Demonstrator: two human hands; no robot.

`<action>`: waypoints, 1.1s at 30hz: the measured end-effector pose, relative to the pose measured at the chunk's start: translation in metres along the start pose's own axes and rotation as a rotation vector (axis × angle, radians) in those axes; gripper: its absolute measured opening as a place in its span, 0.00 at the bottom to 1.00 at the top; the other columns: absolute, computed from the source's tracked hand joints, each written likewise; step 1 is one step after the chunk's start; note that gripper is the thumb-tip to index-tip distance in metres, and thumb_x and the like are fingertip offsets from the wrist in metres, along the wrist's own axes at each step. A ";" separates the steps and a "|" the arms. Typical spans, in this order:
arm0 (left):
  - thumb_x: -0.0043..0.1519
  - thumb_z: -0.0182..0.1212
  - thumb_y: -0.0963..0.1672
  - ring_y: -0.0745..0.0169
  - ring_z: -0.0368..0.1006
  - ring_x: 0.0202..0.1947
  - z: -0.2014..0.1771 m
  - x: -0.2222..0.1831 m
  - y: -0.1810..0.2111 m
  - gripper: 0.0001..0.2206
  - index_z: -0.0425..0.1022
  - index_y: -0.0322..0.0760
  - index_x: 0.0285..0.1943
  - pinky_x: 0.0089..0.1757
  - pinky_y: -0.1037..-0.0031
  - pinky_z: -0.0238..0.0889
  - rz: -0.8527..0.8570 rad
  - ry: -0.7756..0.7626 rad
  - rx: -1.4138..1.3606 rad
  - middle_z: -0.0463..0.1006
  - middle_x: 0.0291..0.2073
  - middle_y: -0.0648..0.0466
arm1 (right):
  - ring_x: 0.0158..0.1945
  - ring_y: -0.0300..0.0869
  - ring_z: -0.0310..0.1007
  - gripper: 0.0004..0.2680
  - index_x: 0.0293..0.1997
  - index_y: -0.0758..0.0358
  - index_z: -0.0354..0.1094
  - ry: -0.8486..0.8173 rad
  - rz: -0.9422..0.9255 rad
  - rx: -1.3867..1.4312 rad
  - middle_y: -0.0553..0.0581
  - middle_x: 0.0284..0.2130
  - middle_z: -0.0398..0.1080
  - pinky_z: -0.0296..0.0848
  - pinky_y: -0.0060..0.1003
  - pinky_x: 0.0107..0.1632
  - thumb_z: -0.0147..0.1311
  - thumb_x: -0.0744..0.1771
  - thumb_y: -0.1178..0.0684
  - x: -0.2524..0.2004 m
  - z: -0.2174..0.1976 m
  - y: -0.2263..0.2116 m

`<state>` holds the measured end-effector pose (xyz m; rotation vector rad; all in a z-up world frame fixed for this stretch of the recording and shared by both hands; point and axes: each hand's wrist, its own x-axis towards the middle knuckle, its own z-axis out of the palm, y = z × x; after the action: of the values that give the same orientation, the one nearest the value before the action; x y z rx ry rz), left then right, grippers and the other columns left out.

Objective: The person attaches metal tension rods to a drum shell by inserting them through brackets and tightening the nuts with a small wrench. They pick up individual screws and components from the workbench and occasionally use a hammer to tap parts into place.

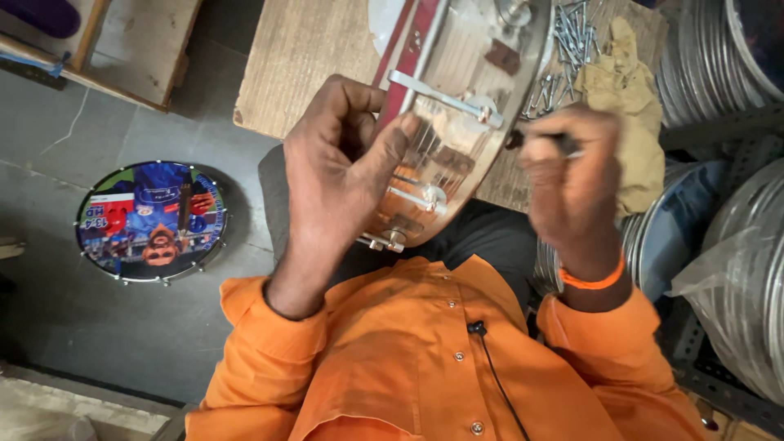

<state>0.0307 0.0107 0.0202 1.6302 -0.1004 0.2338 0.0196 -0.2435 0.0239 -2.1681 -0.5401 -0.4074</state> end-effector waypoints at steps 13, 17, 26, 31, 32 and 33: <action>0.74 0.60 0.48 0.77 0.53 0.25 -0.003 0.028 -0.008 0.18 0.63 0.36 0.34 0.30 0.77 0.50 0.017 -0.119 -0.231 0.61 0.26 0.63 | 0.31 0.39 0.74 0.06 0.56 0.62 0.58 -0.047 -0.033 0.213 0.59 0.34 0.72 0.77 0.34 0.34 0.47 0.75 0.53 0.014 -0.011 -0.008; 0.76 0.60 0.47 0.77 0.52 0.27 0.004 0.029 -0.010 0.20 0.60 0.35 0.31 0.30 0.78 0.51 0.064 -0.071 -0.172 0.59 0.25 0.62 | 0.29 0.44 0.78 0.05 0.44 0.62 0.62 -0.038 -0.317 0.525 0.64 0.30 0.73 0.83 0.40 0.35 0.51 0.72 0.53 0.036 -0.042 -0.004; 0.75 0.60 0.47 0.75 0.51 0.28 0.005 0.024 -0.014 0.19 0.59 0.36 0.34 0.30 0.78 0.52 0.082 -0.037 -0.203 0.57 0.25 0.62 | 0.39 0.46 0.79 0.07 0.29 0.66 0.62 0.016 -0.286 0.158 0.65 0.36 0.76 0.82 0.37 0.42 0.51 0.68 0.66 0.020 -0.015 -0.030; 0.75 0.60 0.47 0.75 0.51 0.28 0.006 0.021 -0.013 0.21 0.58 0.34 0.32 0.30 0.78 0.52 0.097 -0.029 -0.184 0.57 0.25 0.61 | 0.41 0.51 0.78 0.06 0.31 0.66 0.62 -0.053 -0.408 -0.112 0.62 0.39 0.75 0.80 0.44 0.44 0.52 0.64 0.69 0.018 -0.011 -0.032; 0.75 0.60 0.47 0.75 0.52 0.28 0.006 0.021 -0.013 0.21 0.58 0.34 0.32 0.30 0.78 0.52 0.098 -0.027 -0.176 0.57 0.25 0.61 | 0.40 0.52 0.78 0.06 0.32 0.65 0.62 -0.075 -0.453 -0.170 0.62 0.40 0.74 0.79 0.45 0.43 0.54 0.64 0.68 0.017 -0.012 -0.032; 0.75 0.60 0.47 0.75 0.52 0.28 0.006 0.020 -0.013 0.20 0.58 0.35 0.33 0.30 0.78 0.53 0.094 -0.023 -0.162 0.57 0.25 0.61 | 0.39 0.54 0.78 0.06 0.34 0.63 0.62 -0.096 -0.499 -0.228 0.62 0.41 0.74 0.79 0.46 0.41 0.55 0.64 0.67 0.017 -0.013 -0.032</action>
<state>0.0535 0.0068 0.0111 1.4683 -0.2087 0.2718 0.0166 -0.2325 0.0602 -2.2629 -1.1454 -0.6598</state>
